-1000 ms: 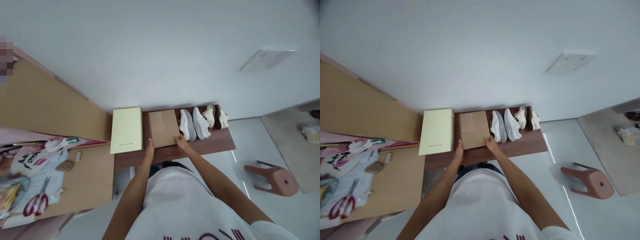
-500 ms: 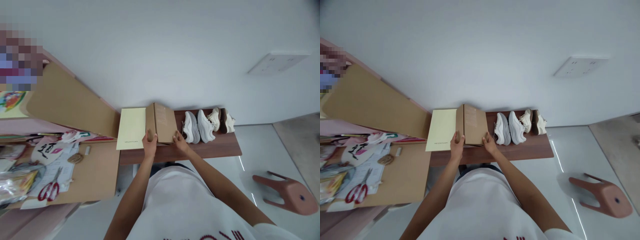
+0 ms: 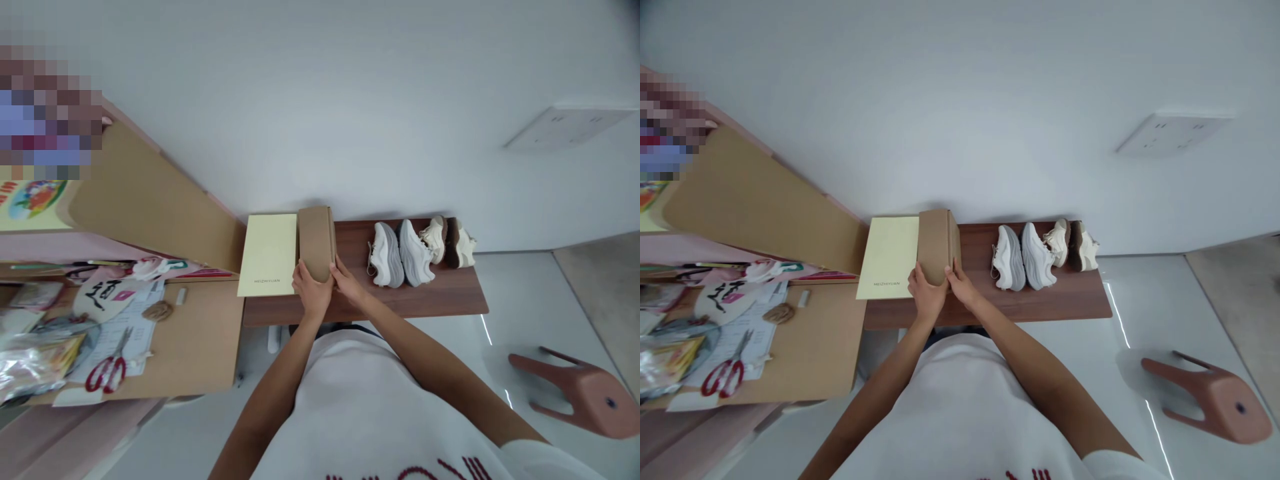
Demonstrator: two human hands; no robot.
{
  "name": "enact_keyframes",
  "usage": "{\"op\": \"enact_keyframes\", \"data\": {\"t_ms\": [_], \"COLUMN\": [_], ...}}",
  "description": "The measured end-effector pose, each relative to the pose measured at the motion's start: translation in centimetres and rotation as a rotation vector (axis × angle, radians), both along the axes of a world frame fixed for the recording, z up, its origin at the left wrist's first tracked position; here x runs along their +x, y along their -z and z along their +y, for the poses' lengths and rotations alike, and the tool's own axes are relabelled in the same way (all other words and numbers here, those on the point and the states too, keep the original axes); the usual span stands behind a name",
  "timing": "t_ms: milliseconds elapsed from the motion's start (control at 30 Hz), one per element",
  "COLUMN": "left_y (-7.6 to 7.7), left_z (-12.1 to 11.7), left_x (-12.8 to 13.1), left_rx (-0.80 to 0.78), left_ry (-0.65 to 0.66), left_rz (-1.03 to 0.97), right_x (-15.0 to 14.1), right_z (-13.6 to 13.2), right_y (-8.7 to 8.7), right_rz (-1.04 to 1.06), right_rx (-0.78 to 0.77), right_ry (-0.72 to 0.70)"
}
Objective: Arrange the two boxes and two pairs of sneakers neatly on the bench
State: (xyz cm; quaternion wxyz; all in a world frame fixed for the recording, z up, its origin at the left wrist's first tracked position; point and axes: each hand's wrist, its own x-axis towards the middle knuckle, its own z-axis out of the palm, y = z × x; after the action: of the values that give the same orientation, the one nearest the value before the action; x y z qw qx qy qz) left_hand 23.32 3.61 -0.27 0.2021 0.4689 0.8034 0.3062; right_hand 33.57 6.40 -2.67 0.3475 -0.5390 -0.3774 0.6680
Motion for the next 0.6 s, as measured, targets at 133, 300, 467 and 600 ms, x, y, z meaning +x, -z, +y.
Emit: {"op": "enact_keyframes", "data": {"t_ms": [133, 300, 467, 600], "left_y": [0.1, 0.3, 1.1, 2.3], "left_z": [0.0, -0.1, 0.2, 0.1], "left_x": [0.5, -0.3, -2.4, -2.9], "left_rx": [-0.028, -0.07, -0.003, 0.023], "left_ry": [0.033, 0.064, 0.05, 0.03], "left_rz": [-0.018, -0.153, -0.453, -0.625], "right_x": [0.2, 0.6, 0.7, 0.8], "right_z": [-0.2, 0.0, -0.1, -0.3], "right_y": [0.3, 0.4, 0.4, 1.1], "right_rz": [-0.001, -0.042, -0.094, -0.133], "right_rx": [-0.086, -0.127, -0.127, -0.088], "right_ry": [0.049, 0.08, 0.065, 0.037]}}
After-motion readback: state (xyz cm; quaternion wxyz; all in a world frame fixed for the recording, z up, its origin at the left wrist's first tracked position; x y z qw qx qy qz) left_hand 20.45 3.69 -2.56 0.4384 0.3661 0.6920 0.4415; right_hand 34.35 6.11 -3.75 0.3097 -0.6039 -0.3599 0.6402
